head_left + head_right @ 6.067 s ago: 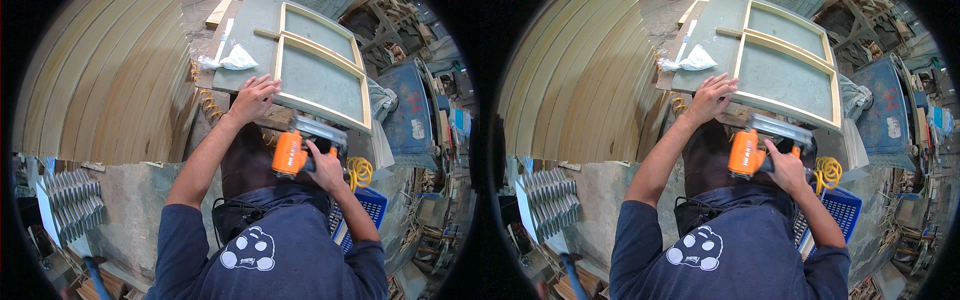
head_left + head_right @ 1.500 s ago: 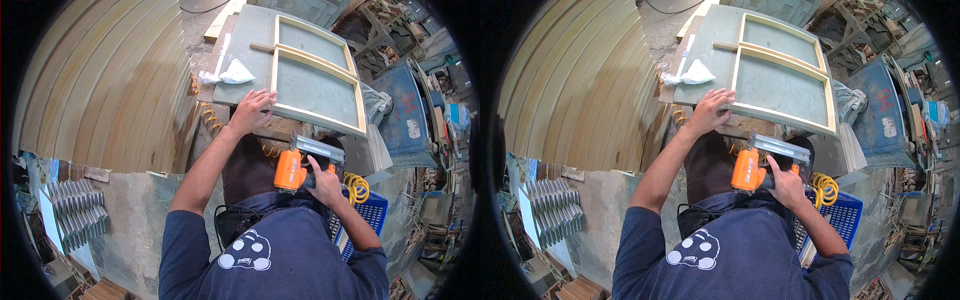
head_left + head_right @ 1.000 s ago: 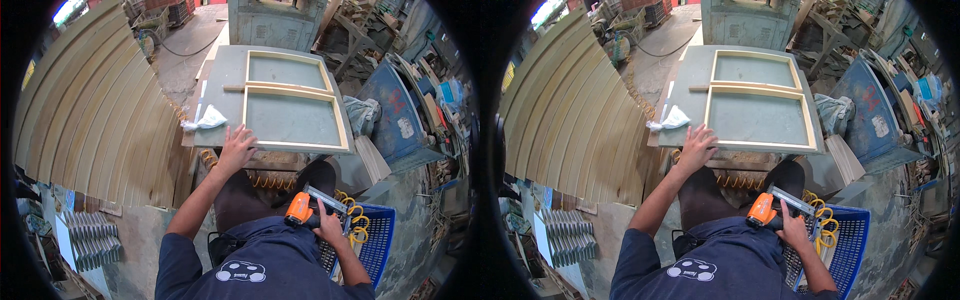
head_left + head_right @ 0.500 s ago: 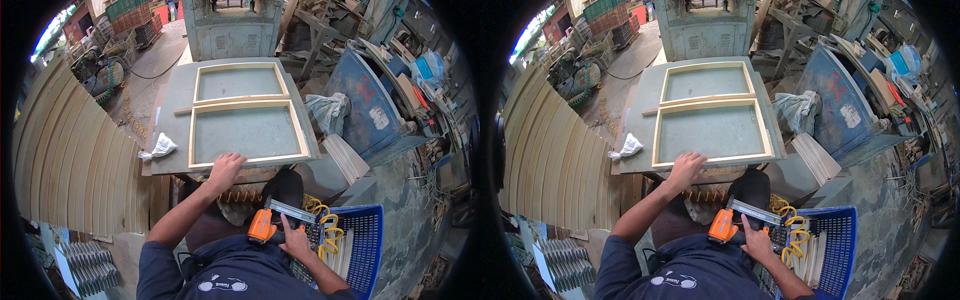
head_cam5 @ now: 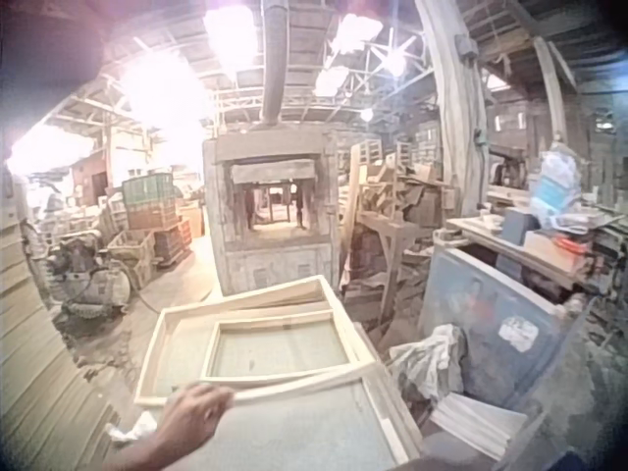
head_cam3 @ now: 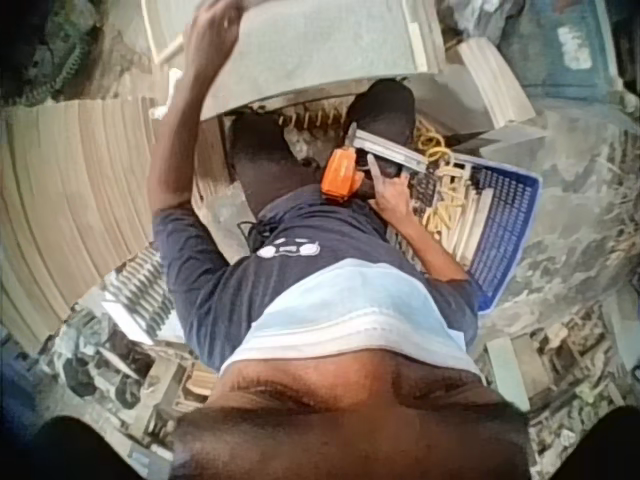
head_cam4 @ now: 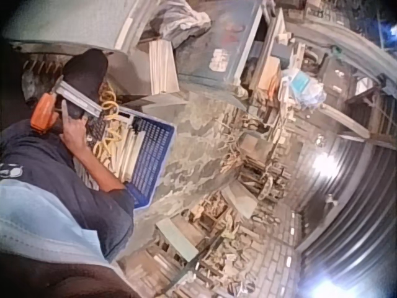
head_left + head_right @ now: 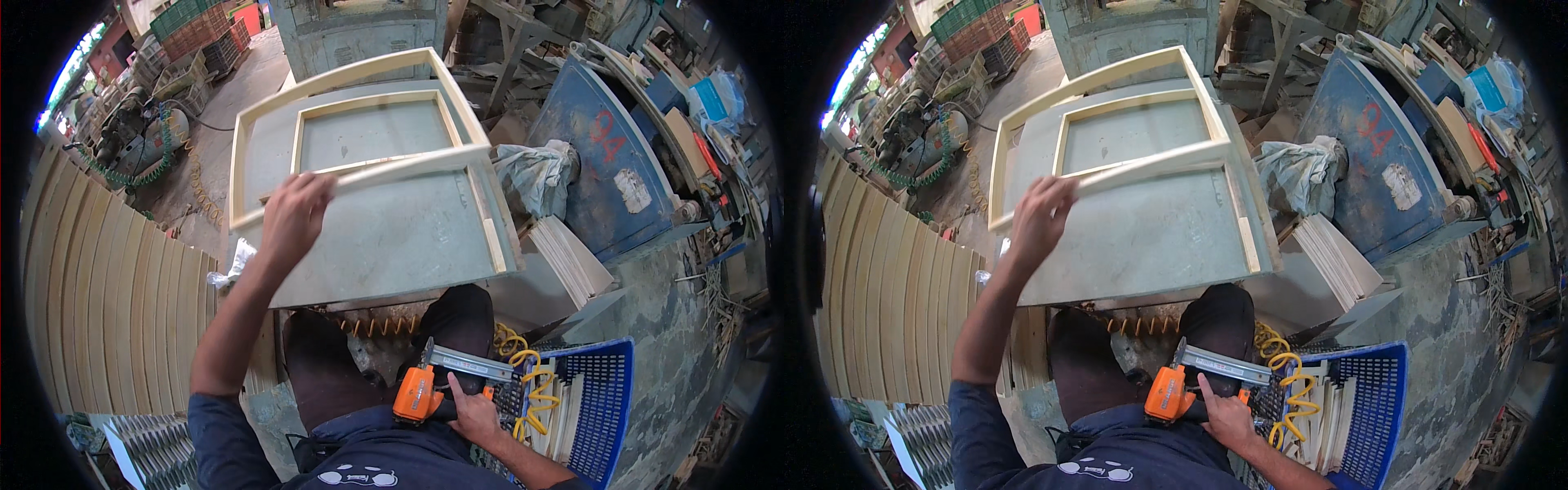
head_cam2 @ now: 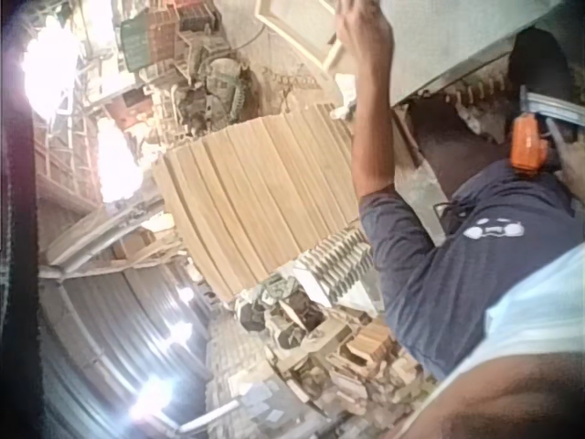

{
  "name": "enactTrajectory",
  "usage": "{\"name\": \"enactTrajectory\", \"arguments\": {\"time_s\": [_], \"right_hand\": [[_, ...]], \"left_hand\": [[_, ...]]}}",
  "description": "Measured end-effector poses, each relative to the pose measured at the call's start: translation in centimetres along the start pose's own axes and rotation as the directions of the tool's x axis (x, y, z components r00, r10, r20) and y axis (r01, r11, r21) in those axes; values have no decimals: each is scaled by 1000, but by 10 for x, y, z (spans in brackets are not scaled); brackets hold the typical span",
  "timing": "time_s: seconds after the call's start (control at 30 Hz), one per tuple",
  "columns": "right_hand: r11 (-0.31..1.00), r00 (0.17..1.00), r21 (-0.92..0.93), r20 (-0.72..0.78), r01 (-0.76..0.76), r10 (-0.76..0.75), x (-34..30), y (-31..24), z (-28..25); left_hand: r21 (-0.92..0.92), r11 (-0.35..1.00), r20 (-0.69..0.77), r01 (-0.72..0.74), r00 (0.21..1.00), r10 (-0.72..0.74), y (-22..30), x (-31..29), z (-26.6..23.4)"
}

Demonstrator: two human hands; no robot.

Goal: Assemble wooden frame components and secure them using a pneumatic nail gun.

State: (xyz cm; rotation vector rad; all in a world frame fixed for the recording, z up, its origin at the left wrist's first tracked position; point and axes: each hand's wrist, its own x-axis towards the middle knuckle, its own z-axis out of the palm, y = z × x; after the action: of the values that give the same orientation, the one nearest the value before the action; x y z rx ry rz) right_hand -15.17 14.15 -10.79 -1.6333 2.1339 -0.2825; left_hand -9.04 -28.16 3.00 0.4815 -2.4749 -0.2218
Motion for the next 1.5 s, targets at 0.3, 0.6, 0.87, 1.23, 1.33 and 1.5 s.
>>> {"name": "enactTrajectory", "arguments": {"time_s": [0.3,0.6,0.87,1.23,1.33,1.5], "right_hand": [[999,999,36,-24,-33,34,-5,-1,7],[994,1000,110,-14,-18,20,-2,7,7],[997,1000,76,-21,-13,14,-2,6,11],[986,991,99,25,-132,130,-2,2,18],[987,991,102,-33,-124,128,-5,5,30],[998,962,-28,-268,-58,49,-5,8,42]], "left_hand": [[111,994,107,-25,994,13,-101,86,107],[59,998,135,-1,991,-6,-109,85,140],[34,999,178,30,983,-36,-104,75,141],[75,994,215,85,971,-99,-94,73,135],[64,995,207,80,974,-92,-93,71,135],[76,987,277,139,948,-155,-94,73,135]]}}
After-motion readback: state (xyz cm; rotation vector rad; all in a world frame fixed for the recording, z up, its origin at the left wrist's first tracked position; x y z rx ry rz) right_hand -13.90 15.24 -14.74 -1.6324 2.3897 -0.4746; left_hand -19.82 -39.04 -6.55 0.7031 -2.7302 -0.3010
